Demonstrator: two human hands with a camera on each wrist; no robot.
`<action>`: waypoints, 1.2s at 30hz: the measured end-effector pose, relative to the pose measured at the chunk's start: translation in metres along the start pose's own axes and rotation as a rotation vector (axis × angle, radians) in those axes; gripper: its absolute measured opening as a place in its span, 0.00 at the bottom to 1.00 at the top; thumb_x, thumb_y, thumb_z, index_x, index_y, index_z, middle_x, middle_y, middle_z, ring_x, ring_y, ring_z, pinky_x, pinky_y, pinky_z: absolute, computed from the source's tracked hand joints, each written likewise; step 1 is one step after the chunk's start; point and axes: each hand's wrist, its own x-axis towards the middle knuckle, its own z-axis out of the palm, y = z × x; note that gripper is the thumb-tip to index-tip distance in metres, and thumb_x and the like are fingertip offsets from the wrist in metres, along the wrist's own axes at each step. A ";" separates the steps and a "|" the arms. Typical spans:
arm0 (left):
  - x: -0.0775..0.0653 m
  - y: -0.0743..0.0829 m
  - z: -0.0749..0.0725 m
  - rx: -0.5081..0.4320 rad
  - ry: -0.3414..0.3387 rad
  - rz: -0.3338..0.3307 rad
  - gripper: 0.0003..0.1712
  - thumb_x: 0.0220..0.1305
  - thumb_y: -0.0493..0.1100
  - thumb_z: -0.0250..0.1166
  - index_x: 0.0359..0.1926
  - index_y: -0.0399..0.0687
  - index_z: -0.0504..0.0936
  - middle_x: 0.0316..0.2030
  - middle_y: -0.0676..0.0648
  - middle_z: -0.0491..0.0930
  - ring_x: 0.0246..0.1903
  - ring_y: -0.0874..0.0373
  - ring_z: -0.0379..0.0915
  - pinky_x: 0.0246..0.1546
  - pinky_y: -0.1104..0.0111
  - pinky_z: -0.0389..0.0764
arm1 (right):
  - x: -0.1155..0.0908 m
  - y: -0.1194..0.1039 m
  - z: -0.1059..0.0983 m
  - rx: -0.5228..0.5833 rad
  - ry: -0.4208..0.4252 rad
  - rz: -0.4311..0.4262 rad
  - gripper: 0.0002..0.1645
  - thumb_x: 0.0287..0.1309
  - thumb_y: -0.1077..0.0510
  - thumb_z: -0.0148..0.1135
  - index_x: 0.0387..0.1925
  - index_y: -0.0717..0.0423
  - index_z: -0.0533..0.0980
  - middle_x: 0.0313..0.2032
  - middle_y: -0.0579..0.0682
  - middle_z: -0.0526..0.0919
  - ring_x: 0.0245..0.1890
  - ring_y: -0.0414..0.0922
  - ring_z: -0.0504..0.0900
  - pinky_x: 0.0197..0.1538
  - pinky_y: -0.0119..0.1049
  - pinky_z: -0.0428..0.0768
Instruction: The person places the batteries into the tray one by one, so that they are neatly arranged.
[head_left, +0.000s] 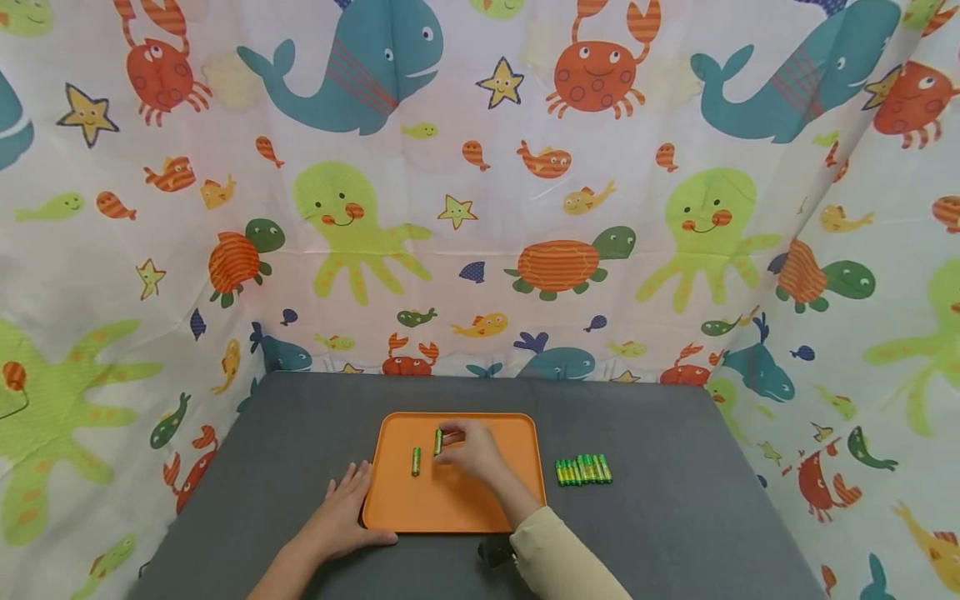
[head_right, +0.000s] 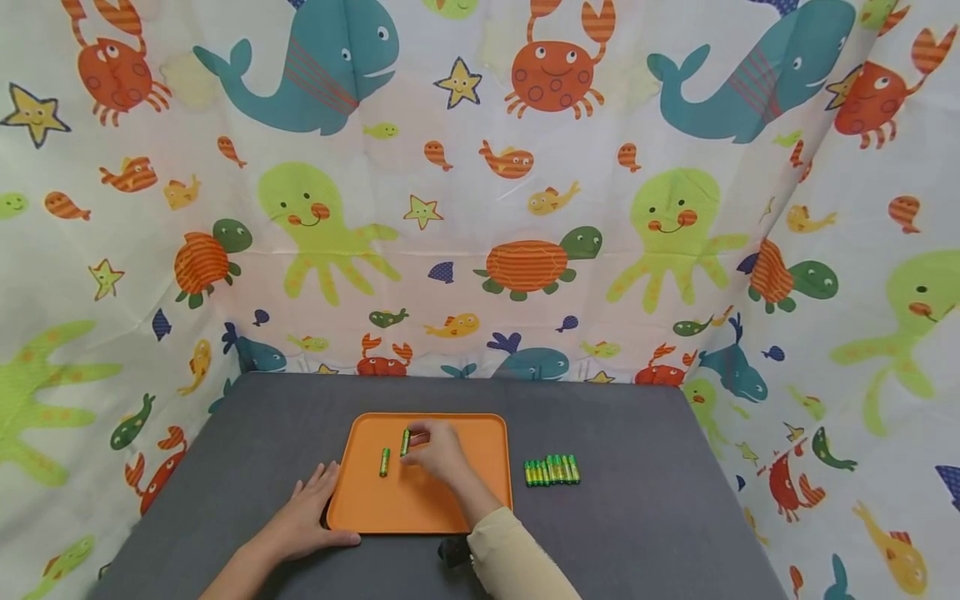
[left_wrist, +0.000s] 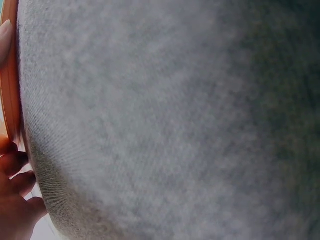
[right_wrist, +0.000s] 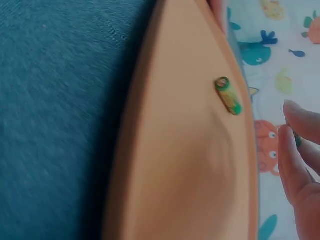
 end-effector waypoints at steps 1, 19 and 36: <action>0.000 0.000 0.000 0.000 0.001 0.000 0.79 0.41 0.78 0.73 0.79 0.35 0.48 0.78 0.33 0.48 0.79 0.35 0.36 0.72 0.32 0.40 | 0.001 0.001 0.003 -0.008 0.001 -0.005 0.31 0.50 0.66 0.77 0.59 0.61 0.80 0.48 0.52 0.86 0.50 0.56 0.84 0.42 0.38 0.86; -0.004 -0.001 0.004 0.001 0.005 0.024 0.79 0.42 0.79 0.72 0.79 0.36 0.47 0.79 0.34 0.47 0.79 0.36 0.36 0.72 0.33 0.41 | 0.001 0.011 0.034 -0.079 -0.028 0.034 0.31 0.47 0.67 0.79 0.56 0.61 0.81 0.42 0.53 0.86 0.41 0.45 0.84 0.40 0.35 0.85; -0.003 -0.002 0.001 0.001 0.016 0.033 0.78 0.42 0.80 0.71 0.79 0.36 0.48 0.79 0.34 0.48 0.79 0.36 0.37 0.72 0.33 0.42 | 0.008 0.012 0.049 -0.170 0.002 0.037 0.32 0.43 0.70 0.80 0.55 0.62 0.81 0.39 0.50 0.84 0.37 0.40 0.79 0.40 0.34 0.83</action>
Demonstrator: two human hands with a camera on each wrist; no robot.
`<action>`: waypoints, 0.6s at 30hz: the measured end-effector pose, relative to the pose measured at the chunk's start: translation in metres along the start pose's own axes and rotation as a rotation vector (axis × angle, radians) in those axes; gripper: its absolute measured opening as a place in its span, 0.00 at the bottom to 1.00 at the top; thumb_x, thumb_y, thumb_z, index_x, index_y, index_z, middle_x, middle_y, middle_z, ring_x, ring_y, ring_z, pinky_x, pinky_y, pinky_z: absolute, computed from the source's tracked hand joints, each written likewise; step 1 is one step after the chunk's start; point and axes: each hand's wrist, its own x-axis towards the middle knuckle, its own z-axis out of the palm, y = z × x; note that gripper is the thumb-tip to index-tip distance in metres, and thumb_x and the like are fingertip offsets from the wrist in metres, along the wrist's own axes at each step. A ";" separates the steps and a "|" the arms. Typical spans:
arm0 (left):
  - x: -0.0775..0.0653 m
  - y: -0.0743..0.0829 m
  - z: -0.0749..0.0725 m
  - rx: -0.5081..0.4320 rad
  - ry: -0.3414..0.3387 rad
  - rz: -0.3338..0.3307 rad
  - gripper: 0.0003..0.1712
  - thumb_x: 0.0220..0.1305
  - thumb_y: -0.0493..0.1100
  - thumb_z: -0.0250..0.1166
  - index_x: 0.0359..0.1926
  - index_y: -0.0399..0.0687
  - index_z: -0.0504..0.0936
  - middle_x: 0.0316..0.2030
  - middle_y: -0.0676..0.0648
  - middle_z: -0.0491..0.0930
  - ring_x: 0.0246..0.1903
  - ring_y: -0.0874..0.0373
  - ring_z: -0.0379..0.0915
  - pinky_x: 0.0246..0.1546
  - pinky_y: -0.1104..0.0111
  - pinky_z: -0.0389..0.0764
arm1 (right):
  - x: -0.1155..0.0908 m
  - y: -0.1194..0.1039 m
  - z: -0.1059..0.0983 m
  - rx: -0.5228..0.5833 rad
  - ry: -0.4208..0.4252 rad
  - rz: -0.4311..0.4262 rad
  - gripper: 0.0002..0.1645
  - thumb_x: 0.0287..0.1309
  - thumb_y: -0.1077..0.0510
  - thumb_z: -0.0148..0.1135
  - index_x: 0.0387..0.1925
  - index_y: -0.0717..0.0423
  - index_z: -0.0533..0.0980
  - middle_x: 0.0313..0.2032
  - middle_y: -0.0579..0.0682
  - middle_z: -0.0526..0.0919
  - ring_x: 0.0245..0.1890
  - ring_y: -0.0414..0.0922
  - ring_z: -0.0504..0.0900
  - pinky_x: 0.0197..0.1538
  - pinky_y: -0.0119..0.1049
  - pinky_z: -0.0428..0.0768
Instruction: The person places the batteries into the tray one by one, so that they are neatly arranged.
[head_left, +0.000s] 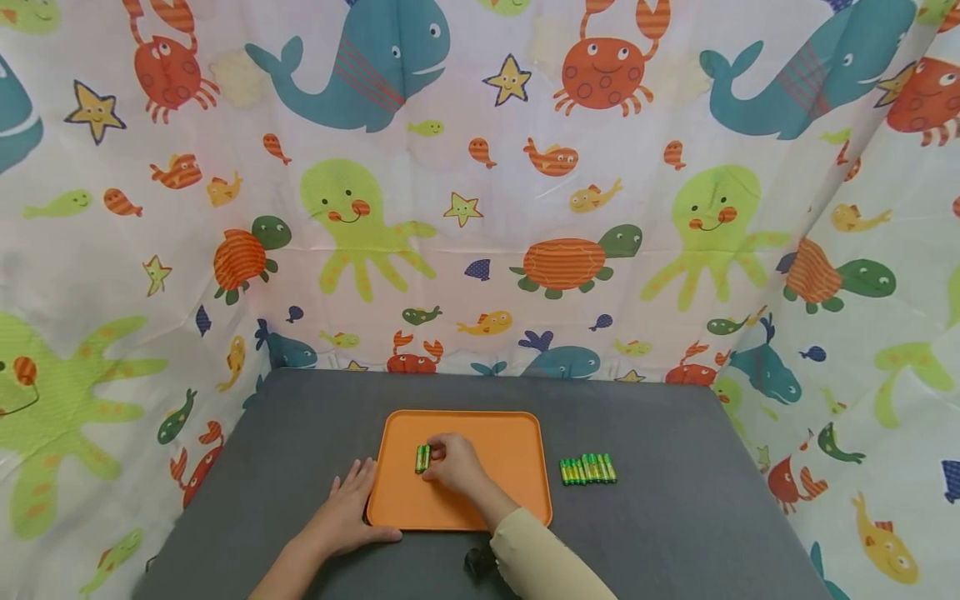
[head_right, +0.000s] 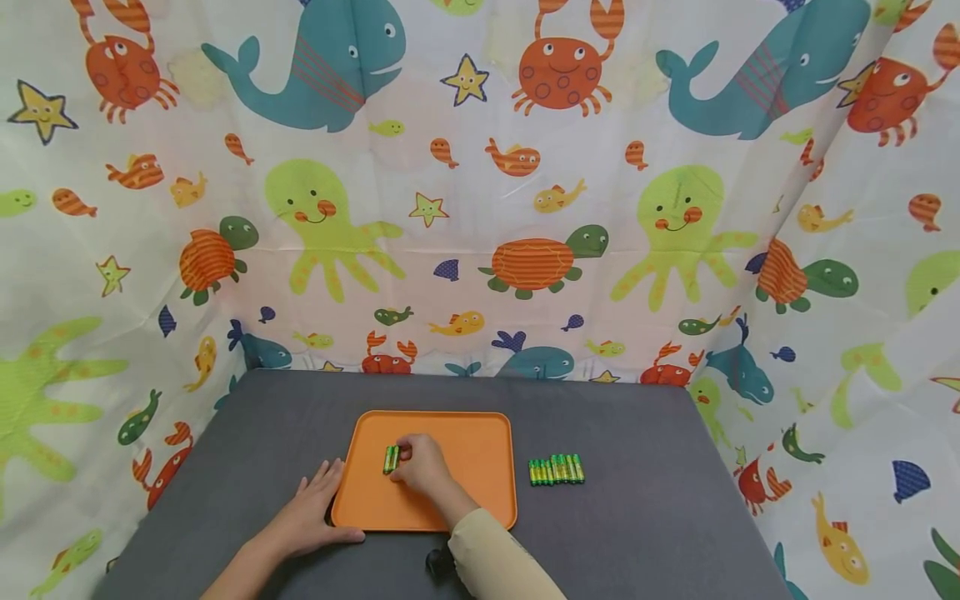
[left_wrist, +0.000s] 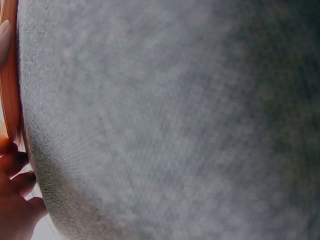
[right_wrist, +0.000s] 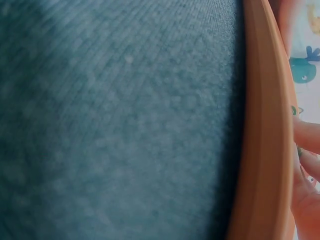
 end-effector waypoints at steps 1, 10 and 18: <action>0.000 0.000 0.000 0.000 0.000 0.001 0.78 0.42 0.80 0.71 0.79 0.36 0.48 0.79 0.34 0.48 0.79 0.37 0.37 0.72 0.33 0.42 | 0.000 0.000 0.000 -0.005 0.001 0.001 0.32 0.43 0.70 0.80 0.54 0.62 0.82 0.39 0.49 0.84 0.37 0.40 0.79 0.40 0.33 0.83; 0.001 0.000 -0.001 -0.011 -0.009 -0.006 0.78 0.42 0.79 0.72 0.79 0.36 0.48 0.79 0.34 0.48 0.79 0.36 0.37 0.72 0.33 0.41 | 0.001 0.000 -0.003 -0.020 0.006 -0.014 0.36 0.40 0.70 0.81 0.56 0.63 0.80 0.42 0.50 0.84 0.39 0.44 0.80 0.39 0.33 0.82; 0.003 0.000 -0.001 -0.014 -0.016 -0.022 0.79 0.41 0.79 0.72 0.79 0.35 0.48 0.79 0.34 0.48 0.79 0.36 0.36 0.72 0.33 0.40 | -0.001 0.005 -0.014 0.022 0.010 -0.003 0.38 0.42 0.68 0.81 0.59 0.59 0.79 0.46 0.51 0.84 0.41 0.44 0.80 0.39 0.33 0.82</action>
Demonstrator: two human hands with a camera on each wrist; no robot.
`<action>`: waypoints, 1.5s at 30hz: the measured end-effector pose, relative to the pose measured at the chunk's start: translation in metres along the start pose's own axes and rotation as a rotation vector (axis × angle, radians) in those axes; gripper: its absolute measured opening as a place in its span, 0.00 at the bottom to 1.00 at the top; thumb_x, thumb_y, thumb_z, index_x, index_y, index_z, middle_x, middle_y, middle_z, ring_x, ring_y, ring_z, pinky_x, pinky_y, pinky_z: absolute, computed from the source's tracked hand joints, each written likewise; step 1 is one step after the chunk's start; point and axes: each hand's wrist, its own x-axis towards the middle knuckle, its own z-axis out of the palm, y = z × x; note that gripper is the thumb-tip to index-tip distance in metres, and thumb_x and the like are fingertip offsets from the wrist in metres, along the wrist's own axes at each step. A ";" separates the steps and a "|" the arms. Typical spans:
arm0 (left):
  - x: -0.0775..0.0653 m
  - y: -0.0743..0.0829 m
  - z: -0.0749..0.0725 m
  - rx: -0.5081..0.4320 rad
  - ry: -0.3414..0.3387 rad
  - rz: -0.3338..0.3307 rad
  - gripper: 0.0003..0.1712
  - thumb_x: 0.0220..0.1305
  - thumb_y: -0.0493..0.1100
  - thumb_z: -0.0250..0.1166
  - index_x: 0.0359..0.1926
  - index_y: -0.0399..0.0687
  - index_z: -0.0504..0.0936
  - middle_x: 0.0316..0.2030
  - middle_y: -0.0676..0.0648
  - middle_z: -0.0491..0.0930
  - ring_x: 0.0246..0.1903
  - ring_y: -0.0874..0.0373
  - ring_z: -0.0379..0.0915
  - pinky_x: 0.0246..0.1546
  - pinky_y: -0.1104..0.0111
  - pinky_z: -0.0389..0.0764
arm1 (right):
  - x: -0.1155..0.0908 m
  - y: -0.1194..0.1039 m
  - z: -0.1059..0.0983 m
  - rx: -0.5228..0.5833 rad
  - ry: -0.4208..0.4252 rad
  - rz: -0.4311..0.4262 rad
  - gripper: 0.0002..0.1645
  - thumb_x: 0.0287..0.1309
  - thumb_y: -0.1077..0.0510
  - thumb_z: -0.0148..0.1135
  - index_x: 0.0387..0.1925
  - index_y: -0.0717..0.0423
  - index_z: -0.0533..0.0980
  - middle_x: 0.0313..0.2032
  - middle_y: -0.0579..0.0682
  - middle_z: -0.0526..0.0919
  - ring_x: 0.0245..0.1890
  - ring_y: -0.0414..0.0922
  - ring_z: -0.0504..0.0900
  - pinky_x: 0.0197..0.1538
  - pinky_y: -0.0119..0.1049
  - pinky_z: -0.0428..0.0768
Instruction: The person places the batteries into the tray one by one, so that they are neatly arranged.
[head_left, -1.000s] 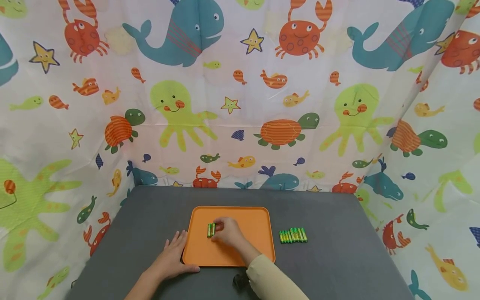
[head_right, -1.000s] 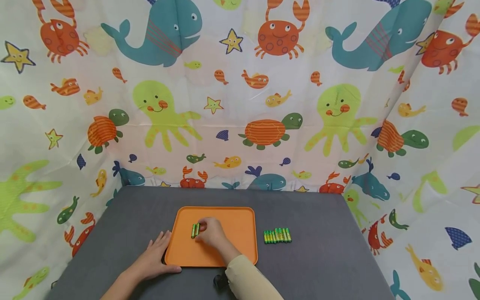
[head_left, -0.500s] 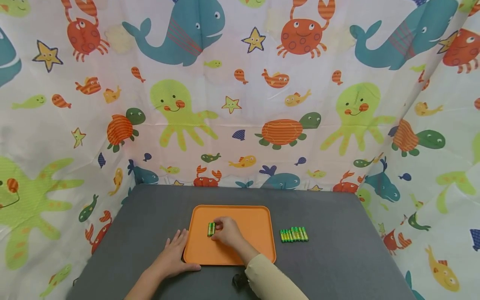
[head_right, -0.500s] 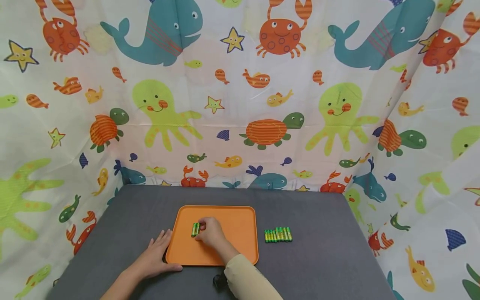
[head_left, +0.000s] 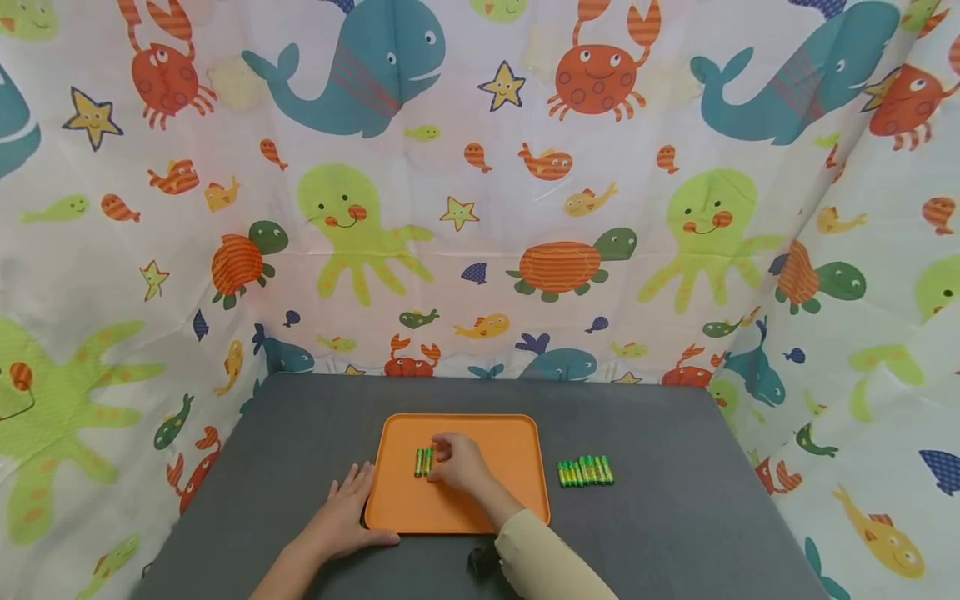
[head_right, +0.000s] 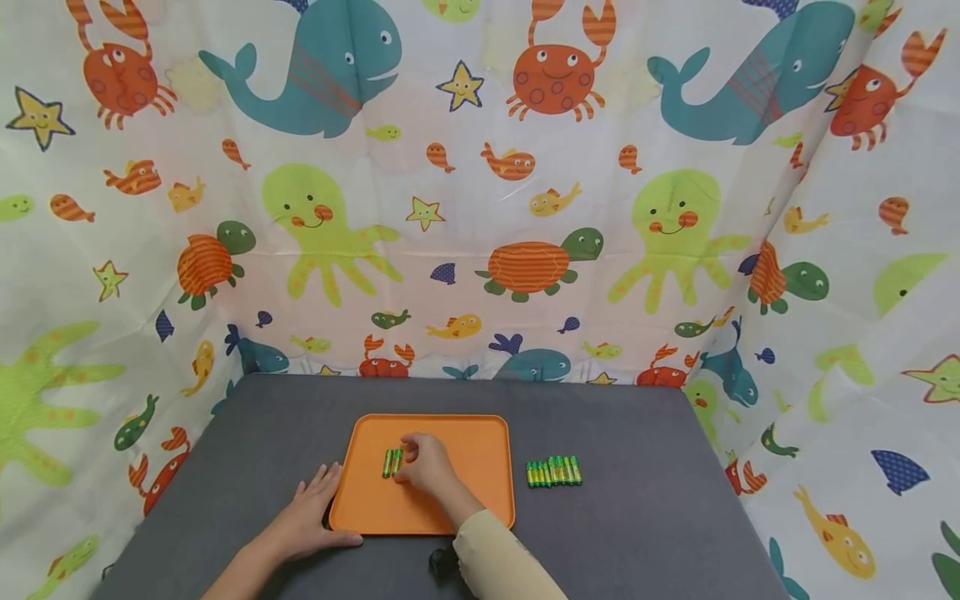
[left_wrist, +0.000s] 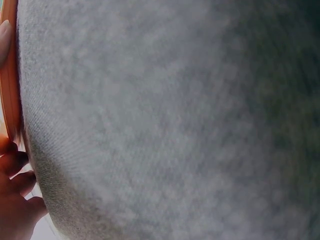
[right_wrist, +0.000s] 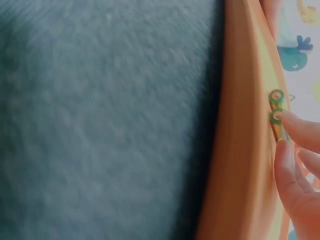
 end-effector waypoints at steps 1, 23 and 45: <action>0.000 0.000 0.000 -0.002 -0.003 -0.003 0.79 0.40 0.79 0.72 0.79 0.36 0.48 0.79 0.34 0.48 0.79 0.36 0.36 0.72 0.33 0.40 | 0.000 0.001 -0.001 0.009 -0.003 -0.001 0.38 0.43 0.68 0.81 0.59 0.59 0.79 0.46 0.51 0.84 0.41 0.45 0.80 0.39 0.32 0.81; 0.000 -0.004 0.000 0.005 -0.008 -0.023 0.80 0.40 0.80 0.72 0.80 0.37 0.47 0.79 0.35 0.48 0.79 0.37 0.35 0.72 0.34 0.40 | -0.006 0.001 -0.021 0.024 -0.074 0.033 0.39 0.46 0.70 0.78 0.63 0.59 0.76 0.50 0.56 0.82 0.46 0.50 0.81 0.42 0.40 0.83; -0.004 0.004 -0.002 0.011 0.004 -0.004 0.79 0.41 0.78 0.73 0.79 0.35 0.48 0.78 0.34 0.49 0.79 0.36 0.36 0.72 0.33 0.40 | -0.010 -0.002 -0.017 0.074 -0.052 0.063 0.39 0.44 0.73 0.78 0.61 0.59 0.77 0.48 0.56 0.83 0.42 0.48 0.82 0.31 0.35 0.82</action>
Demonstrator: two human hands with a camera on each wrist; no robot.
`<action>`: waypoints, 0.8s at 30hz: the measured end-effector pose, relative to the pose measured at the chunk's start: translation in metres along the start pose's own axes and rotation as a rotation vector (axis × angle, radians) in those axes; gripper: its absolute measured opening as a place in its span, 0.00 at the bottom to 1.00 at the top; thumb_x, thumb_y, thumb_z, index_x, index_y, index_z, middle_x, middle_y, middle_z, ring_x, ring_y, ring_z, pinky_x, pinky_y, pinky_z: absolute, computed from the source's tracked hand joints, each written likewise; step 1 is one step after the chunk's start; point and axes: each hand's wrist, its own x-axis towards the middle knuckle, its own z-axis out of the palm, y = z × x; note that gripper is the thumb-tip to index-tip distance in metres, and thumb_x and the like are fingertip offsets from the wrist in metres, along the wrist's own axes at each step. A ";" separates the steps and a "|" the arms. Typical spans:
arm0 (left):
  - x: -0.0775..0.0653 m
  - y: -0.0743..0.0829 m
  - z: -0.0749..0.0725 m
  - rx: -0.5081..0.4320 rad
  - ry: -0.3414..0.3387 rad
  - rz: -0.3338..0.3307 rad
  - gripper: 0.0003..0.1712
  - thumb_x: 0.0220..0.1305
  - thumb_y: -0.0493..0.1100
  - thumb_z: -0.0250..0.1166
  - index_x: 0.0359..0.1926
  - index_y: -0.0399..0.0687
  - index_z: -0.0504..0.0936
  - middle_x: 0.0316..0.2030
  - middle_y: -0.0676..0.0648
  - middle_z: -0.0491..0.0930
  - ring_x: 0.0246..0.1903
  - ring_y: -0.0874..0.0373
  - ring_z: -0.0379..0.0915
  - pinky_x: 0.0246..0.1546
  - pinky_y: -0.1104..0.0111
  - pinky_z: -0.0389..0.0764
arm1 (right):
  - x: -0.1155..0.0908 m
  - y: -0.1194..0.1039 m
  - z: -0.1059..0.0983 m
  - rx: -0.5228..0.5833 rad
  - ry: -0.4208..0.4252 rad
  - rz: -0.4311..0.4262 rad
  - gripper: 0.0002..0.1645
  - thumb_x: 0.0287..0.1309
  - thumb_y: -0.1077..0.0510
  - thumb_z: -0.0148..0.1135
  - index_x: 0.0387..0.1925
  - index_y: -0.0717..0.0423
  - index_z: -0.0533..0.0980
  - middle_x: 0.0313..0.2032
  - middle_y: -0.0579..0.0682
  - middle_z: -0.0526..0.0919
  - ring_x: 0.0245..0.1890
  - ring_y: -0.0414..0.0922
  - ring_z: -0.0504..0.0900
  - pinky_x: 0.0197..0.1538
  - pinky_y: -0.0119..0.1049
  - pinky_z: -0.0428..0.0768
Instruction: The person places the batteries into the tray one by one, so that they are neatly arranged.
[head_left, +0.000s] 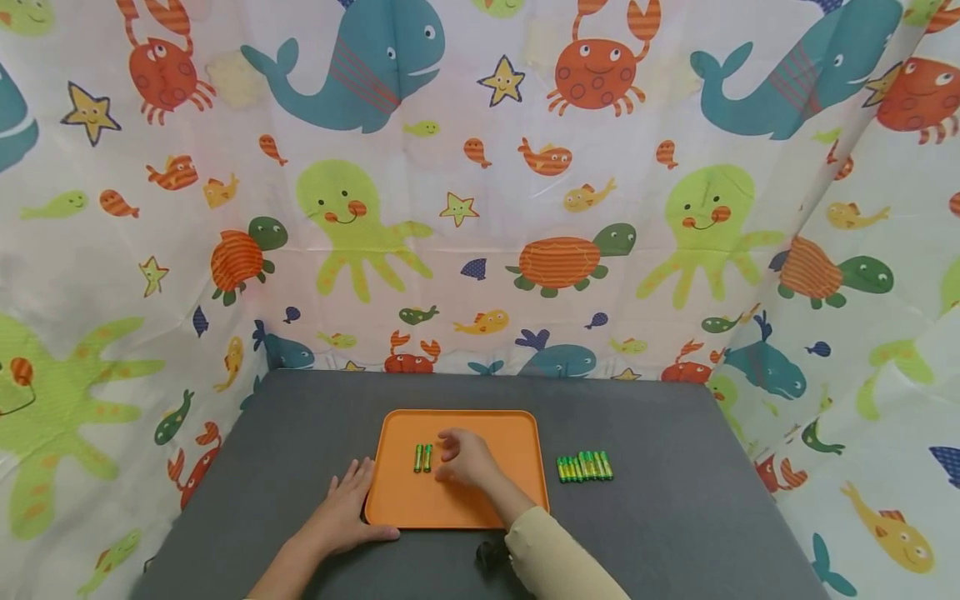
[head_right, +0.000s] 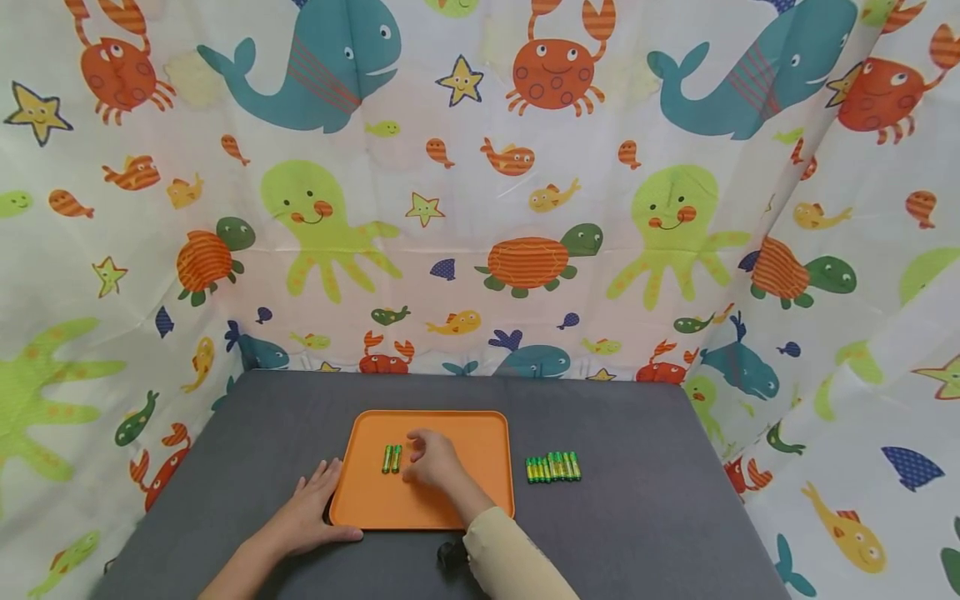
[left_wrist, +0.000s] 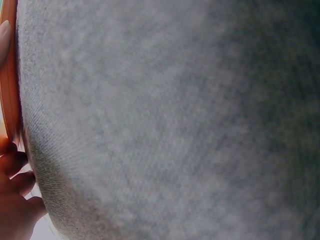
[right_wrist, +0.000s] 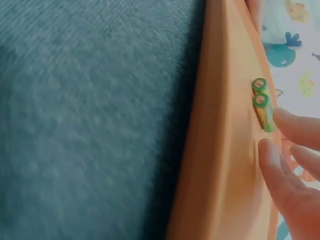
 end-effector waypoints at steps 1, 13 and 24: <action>0.000 0.000 -0.001 -0.001 -0.002 -0.002 0.79 0.41 0.78 0.73 0.79 0.35 0.48 0.78 0.34 0.49 0.79 0.36 0.36 0.72 0.33 0.40 | -0.001 -0.001 -0.002 0.002 -0.001 -0.006 0.39 0.45 0.72 0.78 0.62 0.58 0.77 0.50 0.56 0.83 0.43 0.49 0.82 0.32 0.36 0.82; 0.001 -0.001 0.001 -0.021 0.000 0.000 0.79 0.41 0.77 0.74 0.79 0.35 0.47 0.79 0.34 0.48 0.79 0.37 0.35 0.72 0.33 0.39 | -0.022 -0.001 -0.057 -0.056 0.043 -0.155 0.35 0.57 0.63 0.74 0.66 0.55 0.74 0.57 0.60 0.81 0.53 0.58 0.82 0.48 0.46 0.85; 0.005 -0.004 0.004 -0.005 0.004 -0.005 0.79 0.40 0.78 0.73 0.80 0.37 0.47 0.79 0.35 0.48 0.79 0.38 0.36 0.72 0.33 0.40 | -0.054 0.016 -0.129 -0.116 0.230 -0.176 0.33 0.53 0.61 0.77 0.62 0.48 0.78 0.56 0.55 0.84 0.50 0.54 0.84 0.46 0.44 0.86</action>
